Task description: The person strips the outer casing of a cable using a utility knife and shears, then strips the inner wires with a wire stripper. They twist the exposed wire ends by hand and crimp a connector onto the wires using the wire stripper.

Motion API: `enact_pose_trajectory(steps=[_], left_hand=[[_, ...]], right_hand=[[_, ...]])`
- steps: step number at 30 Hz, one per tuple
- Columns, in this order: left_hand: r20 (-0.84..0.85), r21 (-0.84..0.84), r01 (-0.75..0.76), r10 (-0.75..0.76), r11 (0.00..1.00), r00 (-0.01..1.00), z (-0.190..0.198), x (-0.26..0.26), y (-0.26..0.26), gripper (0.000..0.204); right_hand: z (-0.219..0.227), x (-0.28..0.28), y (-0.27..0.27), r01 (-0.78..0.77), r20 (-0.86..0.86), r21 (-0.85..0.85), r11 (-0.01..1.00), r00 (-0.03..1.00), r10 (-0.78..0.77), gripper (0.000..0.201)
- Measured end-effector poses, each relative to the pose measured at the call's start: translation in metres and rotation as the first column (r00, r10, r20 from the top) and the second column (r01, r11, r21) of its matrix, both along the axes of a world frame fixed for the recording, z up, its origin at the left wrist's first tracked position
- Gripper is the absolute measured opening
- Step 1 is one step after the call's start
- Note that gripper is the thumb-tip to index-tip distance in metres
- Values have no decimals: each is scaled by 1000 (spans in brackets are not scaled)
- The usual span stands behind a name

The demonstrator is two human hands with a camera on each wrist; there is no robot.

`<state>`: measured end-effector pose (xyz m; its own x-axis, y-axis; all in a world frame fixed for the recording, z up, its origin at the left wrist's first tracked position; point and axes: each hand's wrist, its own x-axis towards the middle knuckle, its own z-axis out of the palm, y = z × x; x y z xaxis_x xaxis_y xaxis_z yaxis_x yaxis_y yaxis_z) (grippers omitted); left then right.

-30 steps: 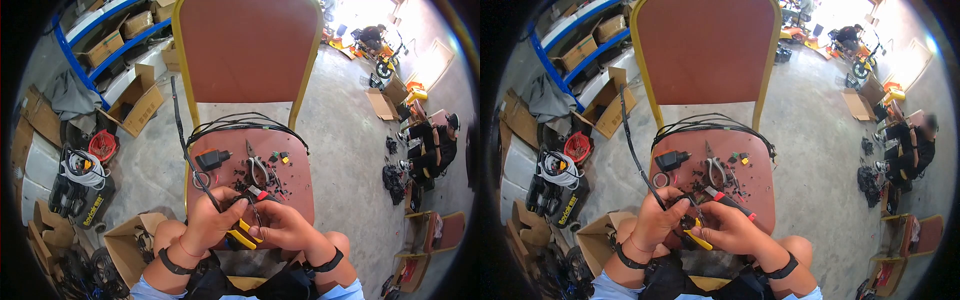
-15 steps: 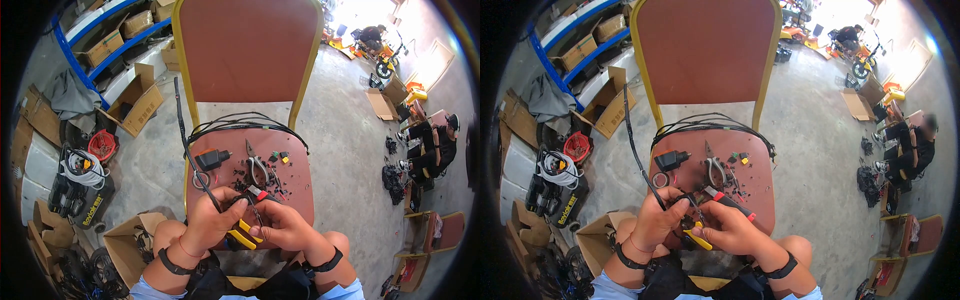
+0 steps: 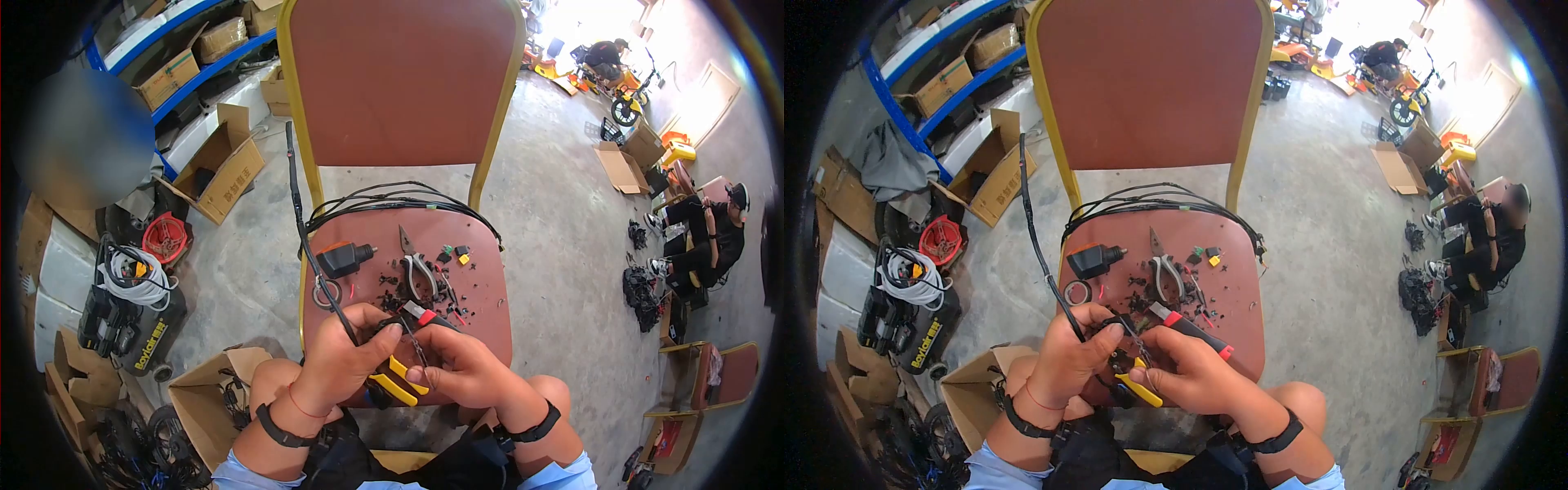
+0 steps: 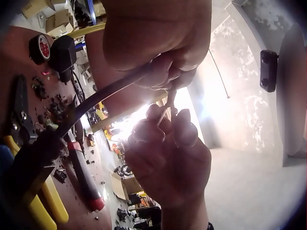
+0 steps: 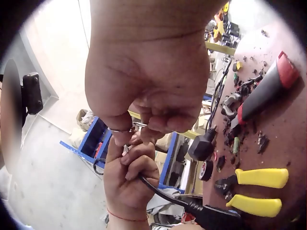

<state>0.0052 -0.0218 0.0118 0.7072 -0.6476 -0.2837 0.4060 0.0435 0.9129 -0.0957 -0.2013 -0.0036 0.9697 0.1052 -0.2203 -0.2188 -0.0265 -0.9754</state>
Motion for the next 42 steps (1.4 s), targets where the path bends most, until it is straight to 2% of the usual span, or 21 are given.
enact_pose_trajectory(steps=[3, 6, 11, 14, 15, 19, 22, 28, 42], left_hand=[[7, 1, 6, -6, 1000, 1000, -2, 0, 0, 12], [7, 0, 14, -14, 1000, 1000, -4, 1, 0, 13], [8, -21, 5, -5, 1000, 1000, -4, 0, 2, 14], [30, 73, 25, -27, 997, 999, -3, 1, 3, 15], [23, 57, 31, -33, 998, 999, -3, 1, 3, 15], [21, 29, 40, -41, 999, 999, -2, 2, 2, 15], [39, 34, 35, -36, 999, 999, -2, 1, 3, 15], [32, 28, 44, -45, 999, 998, -3, 0, 3, 15], [48, -6, 66, -66, 998, 997, -7, 1, 4, 15]], right_hand=[[0, 1, 4, 34, 46, -21, 999, 998, -33, 44], [-5, 0, 2, 8, 70, -57, 998, 998, -4, 43], [-6, 0, 2, -5, 15, 26, 1000, 1000, 4, 42], [-4, 1, 2, -2, 15, 49, 999, 1000, 1, 42], [-4, 1, 3, 4, 26, 48, 999, 1000, -6, 42], [-2, 2, -1, -42, 69, -72, 997, 996, 47, 41], [7, 0, -2, -31, -36, -17, 999, 999, 30, 42], [-7, -1, -1, -26, 79, -84, 996, 996, 32, 46], [5, 1, -3, -53, 65, -110, 993, 996, 61, 46]])
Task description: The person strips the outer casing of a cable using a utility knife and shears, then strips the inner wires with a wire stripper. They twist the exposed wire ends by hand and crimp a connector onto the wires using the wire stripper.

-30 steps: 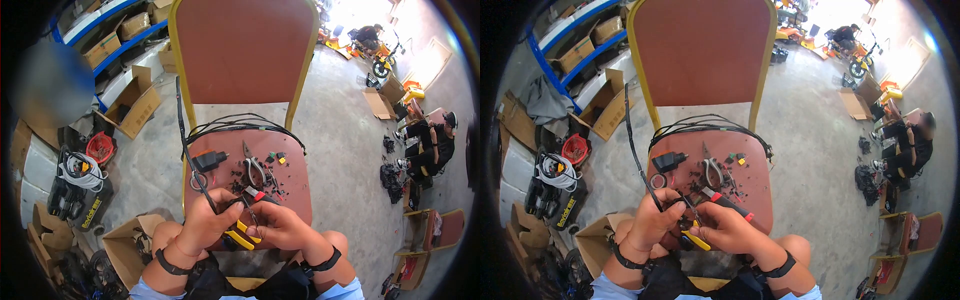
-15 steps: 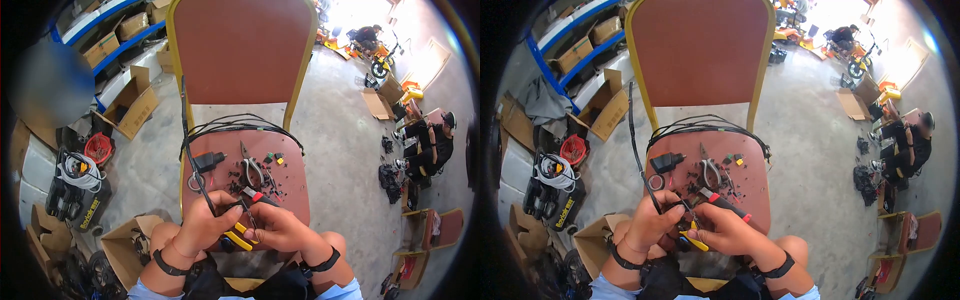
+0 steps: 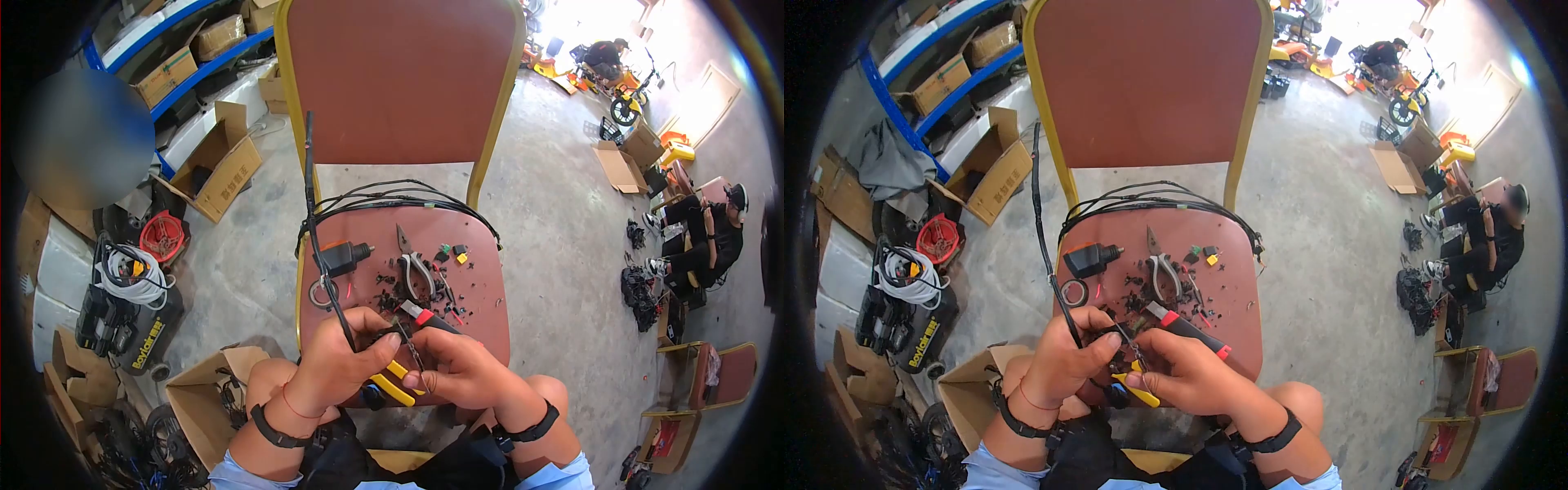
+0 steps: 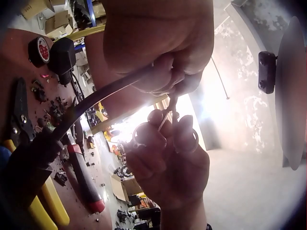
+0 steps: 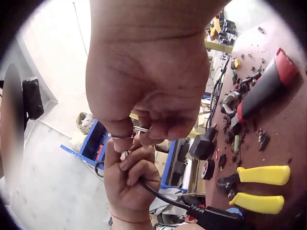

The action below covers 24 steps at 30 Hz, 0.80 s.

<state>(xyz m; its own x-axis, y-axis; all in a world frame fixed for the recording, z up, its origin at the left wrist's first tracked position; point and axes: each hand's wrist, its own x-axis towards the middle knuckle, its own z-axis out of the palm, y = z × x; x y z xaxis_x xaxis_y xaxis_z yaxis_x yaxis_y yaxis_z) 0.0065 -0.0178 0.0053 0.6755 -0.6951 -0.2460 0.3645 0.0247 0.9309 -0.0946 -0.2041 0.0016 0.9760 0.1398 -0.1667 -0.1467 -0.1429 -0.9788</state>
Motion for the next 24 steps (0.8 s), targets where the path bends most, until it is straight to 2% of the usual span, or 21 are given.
enact_pose_trajectory(steps=[6, 13, 16, 24], left_hand=[[43, 42, 14, -16, 999, 999, 1, 0, 0, 16], [-9, 14, 32, -32, 999, 999, -2, 0, -2, 15], [-6, 6, 30, -30, 1000, 1000, -4, 0, -1, 14], [15, 14, 21, -22, 1000, 1000, -1, 0, -1, 13]], right_hand=[[-2, 0, 0, 6, -8, 43, 999, 1000, -6, 46], [-15, 0, 2, 16, 72, 130, 991, 997, -25, 50], [-1, 1, 1, 6, 43, 62, 998, 999, -9, 49], [3, 1, -2, -5, 17, 6, 1000, 1000, 4, 47]])
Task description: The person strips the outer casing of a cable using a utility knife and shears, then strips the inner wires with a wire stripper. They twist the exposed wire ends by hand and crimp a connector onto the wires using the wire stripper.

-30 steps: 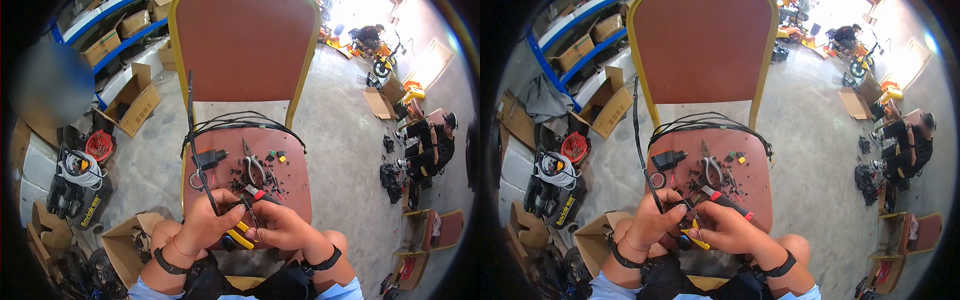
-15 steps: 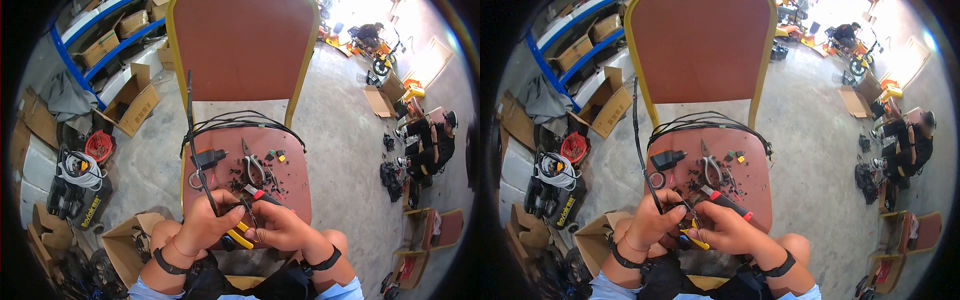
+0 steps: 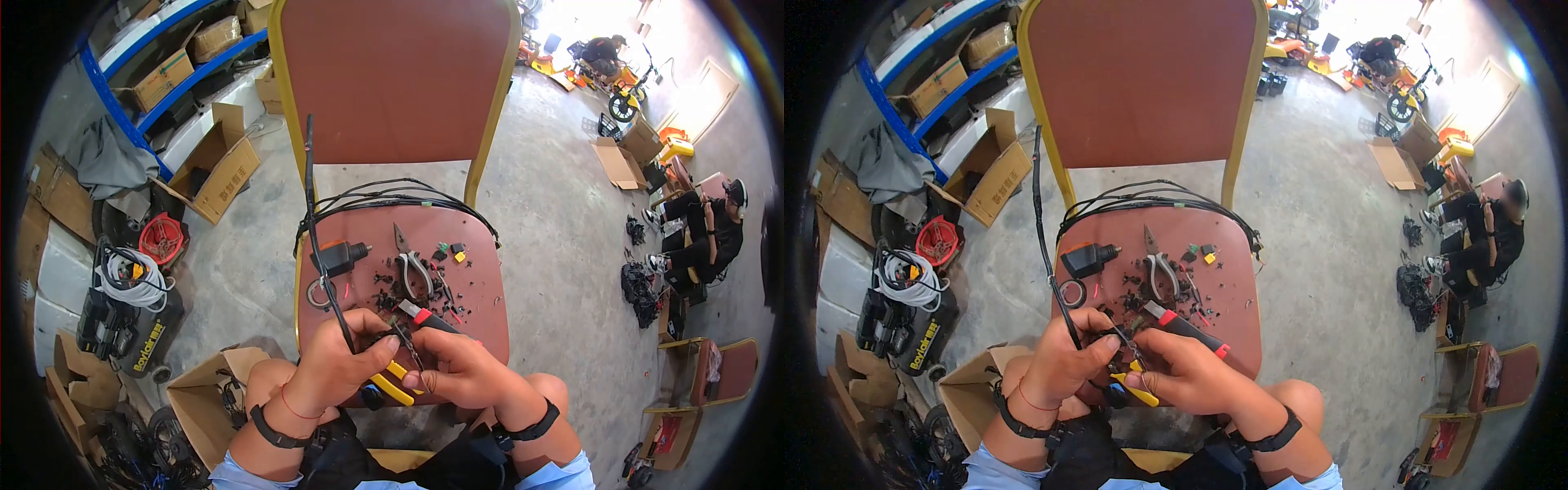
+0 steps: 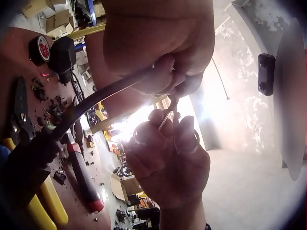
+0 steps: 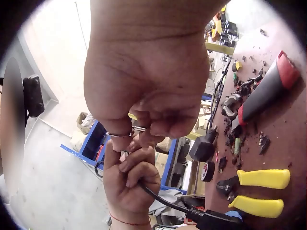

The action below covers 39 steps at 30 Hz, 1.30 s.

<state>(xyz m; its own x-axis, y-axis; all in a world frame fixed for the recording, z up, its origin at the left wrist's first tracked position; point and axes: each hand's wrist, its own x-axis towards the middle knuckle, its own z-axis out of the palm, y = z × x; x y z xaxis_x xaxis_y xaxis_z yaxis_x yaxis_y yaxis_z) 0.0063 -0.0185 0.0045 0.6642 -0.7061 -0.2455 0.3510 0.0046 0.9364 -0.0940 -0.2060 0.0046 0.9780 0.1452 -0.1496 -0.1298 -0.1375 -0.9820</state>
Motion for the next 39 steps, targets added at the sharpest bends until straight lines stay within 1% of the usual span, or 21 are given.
enact_pose_trajectory(steps=[4, 7, 10, 12, 16, 19, 25, 27, 31, 34, 37, 39], left_hand=[[-48, -28, 5, -6, 1000, 999, -3, 0, 1, 14], [-55, -28, 10, -12, 1000, 998, -5, -1, 1, 14], [-36, -20, 15, -16, 1000, 999, -3, 0, 1, 15], [-6, -8, 22, -23, 1000, 1000, 1, 0, 2, 15], [-15, -23, 13, -13, 1000, 1000, 3, -1, 1, 14], [-15, -19, 23, -24, 1000, 1000, 2, 0, 1, 14], [-29, -15, 39, -39, 999, 999, 1, -1, 1, 13], [-15, 4, 48, -47, 999, 999, -1, 0, 2, 13], [-29, -10, 38, -38, 999, 999, 2, 1, 2, 14], [-40, -5, 42, -42, 999, 998, 3, 1, 2, 14], [-51, -9, 48, -48, 999, 998, 1, 1, 3, 13], [-68, -31, 45, -47, 998, 997, 3, 0, 2, 13]], right_hand=[[-5, 1, 0, -3, 48, -12, 1000, 999, 3, 47], [-15, 0, 1, 4, 75, 73, 997, 997, -9, 50], [-13, 1, 1, 3, 59, 84, 996, 998, -8, 52], [-9, 0, 0, 0, 32, 51, 999, 999, -1, 52], [0, 1, -3, -31, -34, 2, 1000, 999, 31, 51], [1, 1, -2, -21, 9, 16, 1000, 1000, 21, 49], [-1, 0, -1, -24, -1, 49, 998, 1000, 24, 46], [0, 0, -1, -25, -3, 44, 999, 1000, 25, 45], [1, 0, -2, -17, 0, 31, 999, 1000, 17, 44], [3, 0, -1, -21, -22, 54, 998, 1000, 22, 43], [-1, 0, 0, -14, 17, 31, 999, 1000, 13, 42], [4, 0, 1, -6, -19, 33, 999, 1000, 7, 41]])
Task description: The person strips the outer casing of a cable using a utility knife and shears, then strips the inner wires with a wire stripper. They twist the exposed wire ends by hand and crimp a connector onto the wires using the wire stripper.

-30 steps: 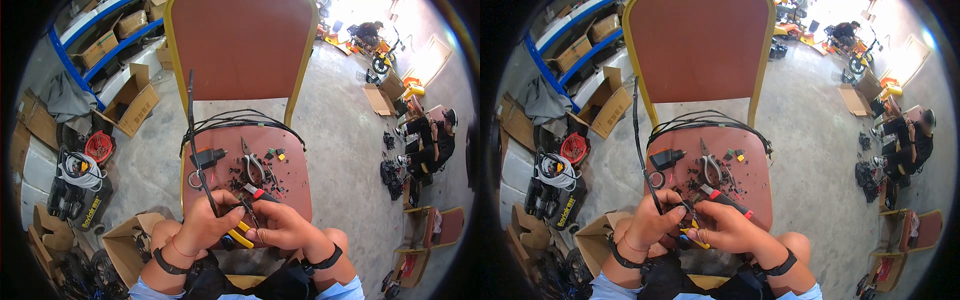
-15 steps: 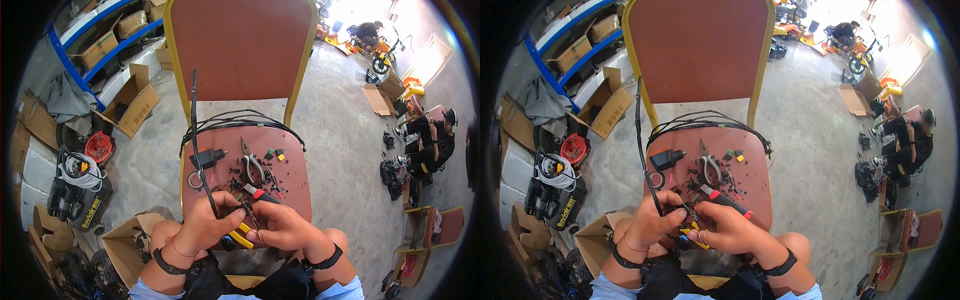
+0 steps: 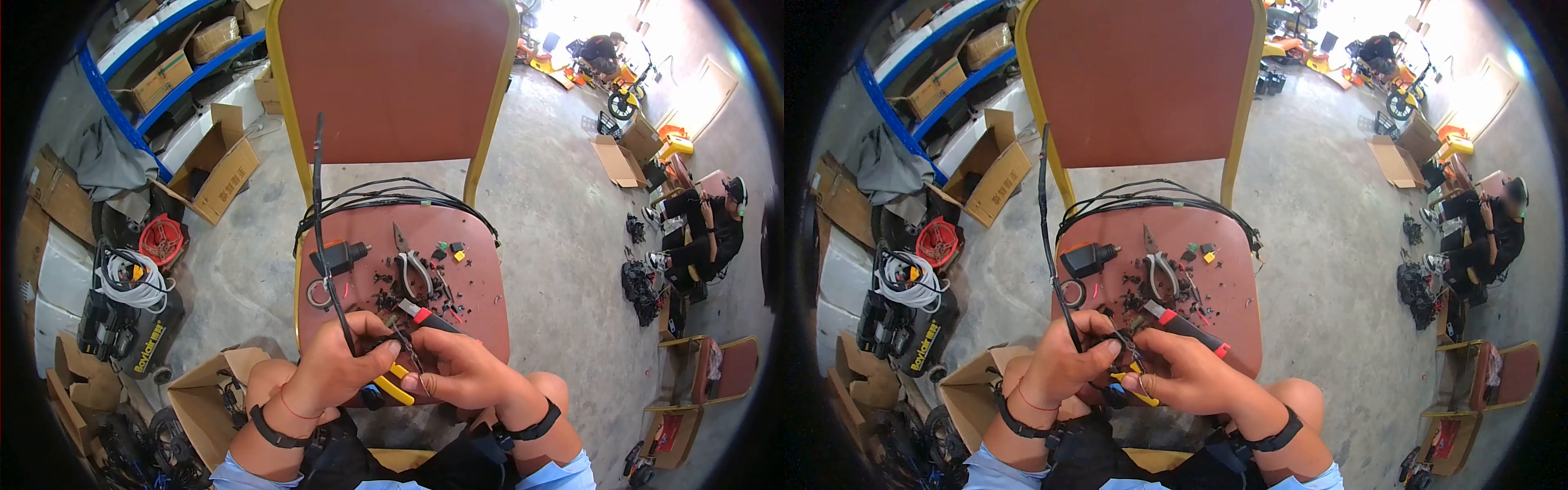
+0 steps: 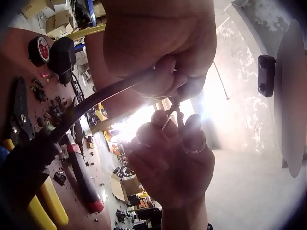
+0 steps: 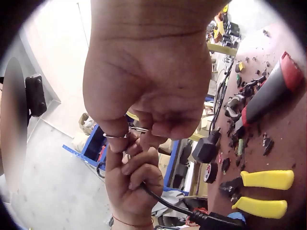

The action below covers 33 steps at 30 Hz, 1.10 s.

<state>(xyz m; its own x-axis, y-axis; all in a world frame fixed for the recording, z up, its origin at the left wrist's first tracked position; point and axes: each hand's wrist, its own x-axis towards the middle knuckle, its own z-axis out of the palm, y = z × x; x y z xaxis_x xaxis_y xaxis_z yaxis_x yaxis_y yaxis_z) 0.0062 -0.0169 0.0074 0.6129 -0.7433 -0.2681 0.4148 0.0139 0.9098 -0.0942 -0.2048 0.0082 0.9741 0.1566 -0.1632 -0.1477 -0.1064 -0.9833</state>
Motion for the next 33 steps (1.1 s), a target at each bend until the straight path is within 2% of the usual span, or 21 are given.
enact_pose_trajectory(steps=[3, 6, 10, 14, 16, 19, 28, 31, 33], left_hand=[[63, 38, -4, 2, 999, 998, -2, 1, 1, 13], [22, 23, -3, 2, 1000, 1000, 0, 1, 1, 12], [57, 39, 5, -7, 999, 998, 0, 1, 1, 12], [69, 28, 27, -29, 999, 997, -1, 3, 2, 12], [61, 16, 27, -28, 1000, 998, -2, 3, 2, 12], [53, 16, 28, -29, 999, 998, -2, 3, 2, 13], [7, 42, 49, -49, 998, 999, 2, 3, 2, 13], [-5, 59, 71, -71, 996, 997, 3, 1, 1, 13], [3, 72, 90, -91, 993, 996, 1, 0, 1, 14]], right_hand=[[1, 0, 0, 3, -16, 13, 1000, 1000, -3, 41], [3, 0, 0, -3, -24, 13, 1000, 1000, 3, 41], [3, 0, 1, 13, 14, -32, 999, 1000, -13, 40], [-2, -1, 2, 17, -22, 39, 999, 1000, -16, 39], [1, -1, 2, 29, -44, 46, 999, 999, -27, 40], [3, -1, 2, 29, 1, -51, 998, 1000, -29, 41], [7, -4, 1, 42, -64, 6, 999, 997, -41, 39], [8, -6, -1, 2, -31, -56, 998, 1000, -4, 38], [10, -8, -2, 16, -28, -29, 999, 999, -17, 37]])
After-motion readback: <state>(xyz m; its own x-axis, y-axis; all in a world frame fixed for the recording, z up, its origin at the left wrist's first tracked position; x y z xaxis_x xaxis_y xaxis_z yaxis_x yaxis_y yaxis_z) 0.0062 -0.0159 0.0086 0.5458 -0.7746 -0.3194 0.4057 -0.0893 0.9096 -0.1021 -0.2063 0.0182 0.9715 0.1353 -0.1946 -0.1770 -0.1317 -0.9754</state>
